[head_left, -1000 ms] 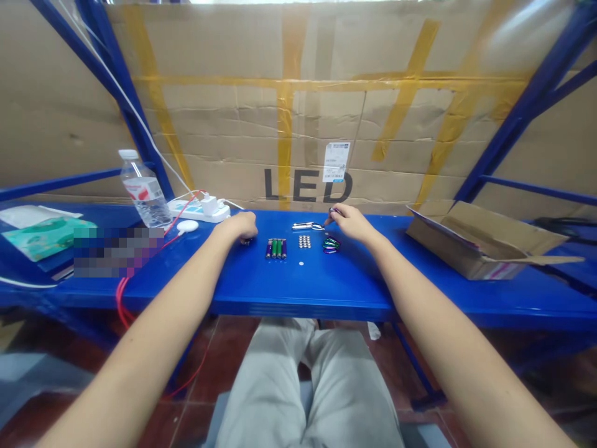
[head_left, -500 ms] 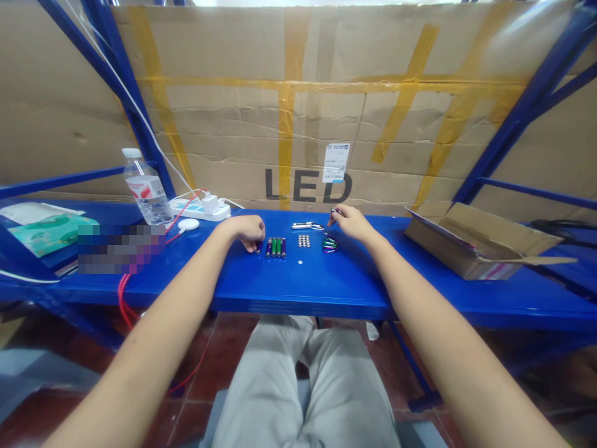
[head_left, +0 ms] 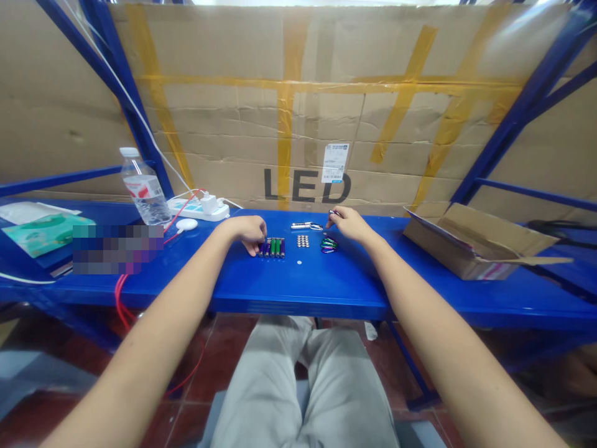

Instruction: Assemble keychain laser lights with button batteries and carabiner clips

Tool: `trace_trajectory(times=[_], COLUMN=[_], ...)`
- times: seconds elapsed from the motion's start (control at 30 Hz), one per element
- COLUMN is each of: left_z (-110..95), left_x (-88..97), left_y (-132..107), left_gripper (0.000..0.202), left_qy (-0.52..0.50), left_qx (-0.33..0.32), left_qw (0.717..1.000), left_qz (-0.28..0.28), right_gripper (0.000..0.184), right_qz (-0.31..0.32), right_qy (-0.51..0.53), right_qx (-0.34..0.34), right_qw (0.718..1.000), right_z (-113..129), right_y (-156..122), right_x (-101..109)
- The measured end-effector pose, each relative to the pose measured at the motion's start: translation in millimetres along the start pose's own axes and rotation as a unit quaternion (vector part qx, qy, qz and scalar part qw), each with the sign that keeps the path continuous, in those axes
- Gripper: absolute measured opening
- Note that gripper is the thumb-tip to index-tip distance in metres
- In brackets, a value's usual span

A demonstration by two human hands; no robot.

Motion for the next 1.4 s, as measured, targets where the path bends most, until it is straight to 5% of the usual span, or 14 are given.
trace_trajectory(times=[0.67, 0.8, 0.93, 1.0, 1.17, 1.3, 1.4], left_z=[0.7, 3.5, -9.6, -24.2, -60.9, -67.6, -64.6], left_x=[-1.8, 4.7, 9.0, 0.4, -31.6, -39.5, -38.5], left_y=[-0.1, 5.0, 10.4, 10.8, 12.1, 12.9, 13.2], left_gripper=[0.022, 0.016, 0.017, 0.021, 0.022, 0.011, 0.011], left_qy=[-0.013, 0.036, 0.076, 0.025, -0.034, -0.032, -0.054], left_qx=[-0.003, 0.001, -0.128, -0.241, -0.444, -0.468, -0.445], left_qw=[1.000, 0.998, 0.939, 0.895, 0.834, 0.822, 0.825], left_qz=[0.022, -0.042, -0.311, -0.374, -0.325, -0.324, -0.344], right_gripper=[0.021, 0.022, 0.020, 0.019, 0.023, 0.024, 0.027], right_qz=[0.005, 0.003, 0.018, 0.056, 0.183, 0.236, 0.208], right_qy=[-0.005, -0.001, 0.083, 0.155, 0.287, 0.362, 0.397], right_qx=[0.007, 0.013, 0.017, 0.016, 0.024, -0.002, -0.014], right_qw=[1.000, 1.000, 0.996, 0.986, 0.940, 0.902, 0.894], right_z=[-1.7, -2.4, 4.5, 13.0, 35.3, 37.5, 34.4], right_y=[0.1, 0.7, -0.5, -3.4, -14.3, -17.7, -15.2], right_x=[-0.3, -0.1, -4.3, -8.9, -22.1, -27.9, -27.3])
Point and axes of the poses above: each hand's wrist, its own y-axis towards the middle knuckle, its own x-axis out of the back of the hand, z = x × y, the point moved 2 cm from there along y, towards the middle knuckle, and after that the axes turned 1 degree about y, right-handed, at the moved point
